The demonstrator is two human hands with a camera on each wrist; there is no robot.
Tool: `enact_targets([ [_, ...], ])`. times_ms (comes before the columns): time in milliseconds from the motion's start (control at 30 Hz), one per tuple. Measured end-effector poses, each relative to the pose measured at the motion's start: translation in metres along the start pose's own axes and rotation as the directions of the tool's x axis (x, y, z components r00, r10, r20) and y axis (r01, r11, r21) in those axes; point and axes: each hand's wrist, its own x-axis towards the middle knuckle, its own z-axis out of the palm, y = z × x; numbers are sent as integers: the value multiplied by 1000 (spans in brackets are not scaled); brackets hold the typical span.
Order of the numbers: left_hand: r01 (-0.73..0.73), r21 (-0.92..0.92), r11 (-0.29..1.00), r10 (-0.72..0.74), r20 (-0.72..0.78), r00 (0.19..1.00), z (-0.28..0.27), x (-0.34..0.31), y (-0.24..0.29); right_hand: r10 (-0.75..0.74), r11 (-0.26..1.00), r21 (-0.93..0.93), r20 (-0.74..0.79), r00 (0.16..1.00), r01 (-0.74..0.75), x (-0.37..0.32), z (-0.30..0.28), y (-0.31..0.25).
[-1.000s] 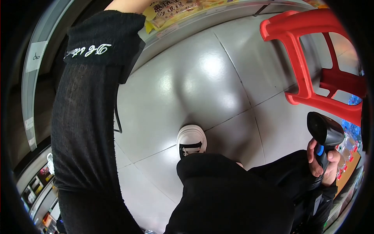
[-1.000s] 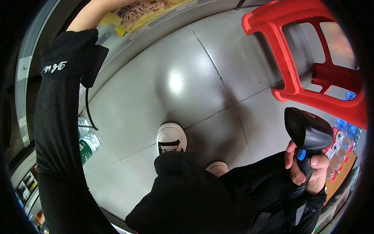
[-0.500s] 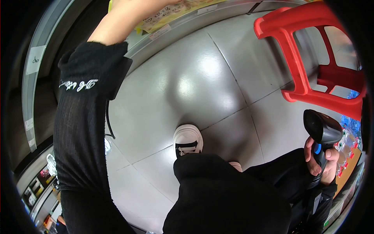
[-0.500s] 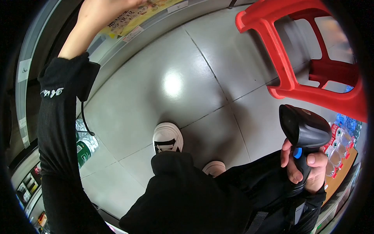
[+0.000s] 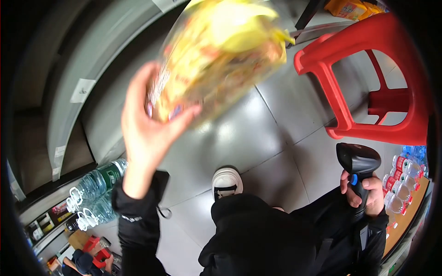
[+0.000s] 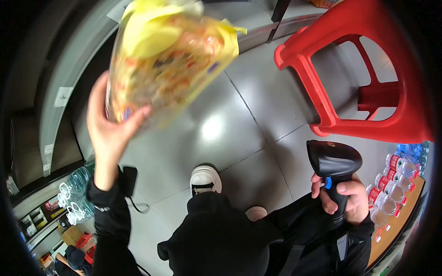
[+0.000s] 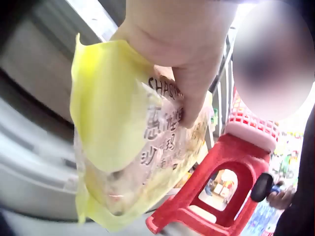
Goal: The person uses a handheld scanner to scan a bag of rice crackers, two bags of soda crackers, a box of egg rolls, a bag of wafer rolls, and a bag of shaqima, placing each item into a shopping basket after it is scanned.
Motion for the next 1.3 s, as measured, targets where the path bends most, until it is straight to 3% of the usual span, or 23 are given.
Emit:
enact_targets([
  [33,162,-140,977,-158,39,987,-1,-14,-5,19,1000,17,6,1000,-19,1,-3,-1],
  [67,320,-360,876,-284,151,947,-2,-22,-7,43,999,32,14,999,-43,2,-4,-2],
  [100,430,-571,699,-353,247,902,-1,-29,-1,36,999,38,24,999,-37,2,-2,-3],
  [133,437,-670,599,-349,273,897,3,-40,-10,30,999,29,33,999,-31,1,1,-5],
  [167,533,-745,402,-412,373,831,5,-52,-18,16,1000,8,18,1000,-16,-1,7,-4],
  [200,573,-756,317,-432,423,796,10,-65,-27,7,1000,-12,2,1000,-7,-1,13,-6],
  [233,621,-781,70,-366,559,744,22,-83,-42,-5,997,-82,36,999,8,-1,22,-11],
  [267,649,-758,59,-401,578,711,30,-96,-50,-5,995,-100,3,1000,6,-2,30,-14],
  [333,685,-705,-182,-370,695,617,49,-117,-70,-30,986,-162,-15,999,28,-3,51,-23],
  [367,686,-704,-184,-364,697,618,55,-119,-73,-36,986,-164,-20,999,32,-2,53,-28],
  [433,699,-654,-288,-283,756,591,69,-120,-74,47,842,-539,85,995,6,-2,57,-42],
  [467,702,-649,-294,-273,761,589,75,-121,-78,160,745,-657,4,987,-117,-2,72,-54],
  [500,729,-610,-311,-207,792,574,81,-122,-84,-30,617,-773,165,986,149,3,83,-52],
  [533,756,-568,-325,-139,820,556,84,-121,-86,-181,421,-817,349,919,393,8,88,-50],
  [567,759,-563,-327,-127,822,555,87,-119,-85,-91,316,-857,400,912,408,8,86,-50],
  [700,806,-510,-301,-35,850,525,95,-105,-80,-202,17,-925,367,908,378,4,105,-38],
  [933,856,-448,-258,83,872,482,99,-93,-71,-221,-36,-928,370,902,372,2,115,-37],
  [1067,857,-448,-255,11,885,466,95,-95,-71,-206,-37,-934,355,912,355,5,118,-33],
  [1300,858,-441,-262,50,882,469,96,-100,-73,-230,-83,-932,361,904,352,9,122,-29],
])
